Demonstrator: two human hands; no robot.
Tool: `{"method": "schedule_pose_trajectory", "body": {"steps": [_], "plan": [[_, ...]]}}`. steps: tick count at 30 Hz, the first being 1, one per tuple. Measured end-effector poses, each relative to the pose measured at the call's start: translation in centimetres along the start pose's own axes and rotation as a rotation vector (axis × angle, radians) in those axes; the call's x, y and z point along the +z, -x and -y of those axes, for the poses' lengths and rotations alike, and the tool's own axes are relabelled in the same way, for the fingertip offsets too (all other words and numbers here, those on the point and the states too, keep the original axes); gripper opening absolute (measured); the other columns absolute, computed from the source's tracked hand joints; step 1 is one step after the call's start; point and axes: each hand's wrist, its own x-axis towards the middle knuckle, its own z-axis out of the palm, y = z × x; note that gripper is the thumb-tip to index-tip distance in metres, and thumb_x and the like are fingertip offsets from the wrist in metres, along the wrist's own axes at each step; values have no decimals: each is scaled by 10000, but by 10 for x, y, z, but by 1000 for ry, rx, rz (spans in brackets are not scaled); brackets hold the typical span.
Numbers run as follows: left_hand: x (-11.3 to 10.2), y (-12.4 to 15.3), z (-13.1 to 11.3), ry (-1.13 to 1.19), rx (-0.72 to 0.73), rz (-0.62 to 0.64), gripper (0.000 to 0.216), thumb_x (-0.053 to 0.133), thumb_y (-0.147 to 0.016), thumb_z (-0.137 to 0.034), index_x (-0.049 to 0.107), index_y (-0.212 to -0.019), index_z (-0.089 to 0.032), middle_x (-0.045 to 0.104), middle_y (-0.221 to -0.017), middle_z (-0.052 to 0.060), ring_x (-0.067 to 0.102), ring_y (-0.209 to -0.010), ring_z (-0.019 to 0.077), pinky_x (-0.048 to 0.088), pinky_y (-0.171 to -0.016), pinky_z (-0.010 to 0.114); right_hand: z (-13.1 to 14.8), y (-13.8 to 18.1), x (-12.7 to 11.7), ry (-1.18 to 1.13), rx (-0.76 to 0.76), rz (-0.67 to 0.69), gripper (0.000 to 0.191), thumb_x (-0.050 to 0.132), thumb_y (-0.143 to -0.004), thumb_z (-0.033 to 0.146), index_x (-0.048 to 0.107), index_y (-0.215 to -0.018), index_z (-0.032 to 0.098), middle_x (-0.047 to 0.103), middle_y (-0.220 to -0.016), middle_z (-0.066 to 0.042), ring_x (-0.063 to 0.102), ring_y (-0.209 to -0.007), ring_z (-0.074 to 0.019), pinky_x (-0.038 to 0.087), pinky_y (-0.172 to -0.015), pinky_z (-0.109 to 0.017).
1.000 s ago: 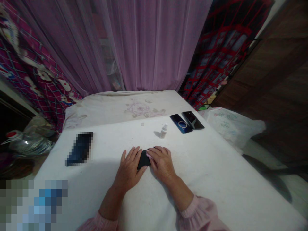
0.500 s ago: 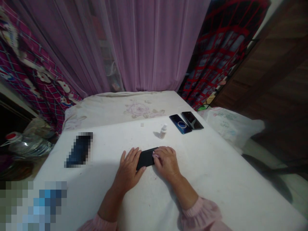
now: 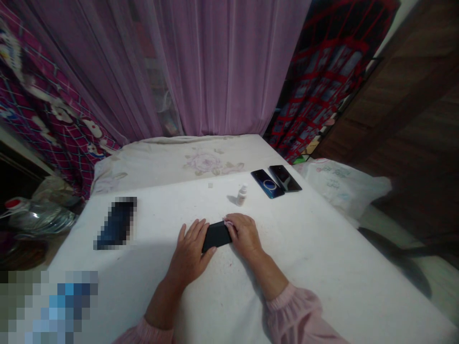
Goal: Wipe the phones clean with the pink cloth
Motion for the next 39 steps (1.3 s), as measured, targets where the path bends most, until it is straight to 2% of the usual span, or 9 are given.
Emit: {"method": "schedule_pose_trajectory", "body": {"steps": [4,10,14,20,26,30,34,36,39], "plan": [[-1,0,-1,-10,-5,2,568,432,-951,-419,406,-1430,-116,498,-1449,186,438,-1360,334,286,-1121,574,-4,4,-12,-48,-2,58,169,538,-869,178,684,-930,237,732,-1070,-60,645,-1022,-231,421,-942,-411],[1,-1,-1,-4,-7,-13,564,433,-950,-427,411,-1424,-123,511,-1437,189,446,-1354,330,277,-1127,563,-18,6,-27,-177,-116,169,181,501,-844,171,670,-820,232,722,-1126,-66,635,-1105,-223,438,-954,-400],[3,0,1,0,-5,-26,563,431,-948,-431,418,-1423,-129,522,-1426,189,457,-1345,330,274,-1129,562,-20,1,-23,-160,-110,154,169,509,-886,192,672,-879,237,706,-1165,-66,629,-1094,-221,425,-948,-402],[3,0,1,-6,1,-32,544,420,-956,-420,423,-1413,-124,520,-1429,186,450,-1352,324,273,-1132,556,-13,-12,-13,-86,-33,172,136,534,-916,214,667,-907,241,729,-977,-38,618,-946,-221,415,-866,-380],[5,1,1,-9,7,-49,561,421,-955,-430,412,-1425,-125,520,-1429,186,457,-1346,327,272,-1133,561,-15,-14,-13,-119,-28,196,142,527,-919,223,667,-931,237,720,-959,-43,612,-939,-214,419,-900,-383],[5,1,2,-12,4,-43,561,424,-954,-430,414,-1422,-120,515,-1436,182,449,-1353,325,272,-1134,557,-26,-11,-29,-274,-129,318,141,567,-881,213,702,-900,250,697,-1137,-52,613,-1070,-205,428,-961,-384],[4,1,1,-14,7,-32,560,416,-957,-431,414,-1419,-114,518,-1432,182,450,-1351,324,277,-1130,558,-34,-9,-42,-318,-143,457,120,620,-858,266,738,-876,252,621,-1302,-76,547,-1221,-240,407,-1010,-428],[3,1,1,-15,8,-33,563,420,-954,-429,415,-1419,-113,522,-1428,184,453,-1349,326,284,-1126,561,-34,-9,-43,-319,-128,472,113,640,-849,289,744,-870,250,614,-1309,-81,549,-1217,-244,411,-1004,-428],[3,0,1,-15,6,-37,563,433,-945,-422,421,-1422,-123,527,-1424,183,453,-1349,327,285,-1128,557,-32,-10,-36,-294,-132,405,120,620,-863,272,738,-867,249,650,-1243,-73,595,-1132,-224,419,-980,-407]]}}
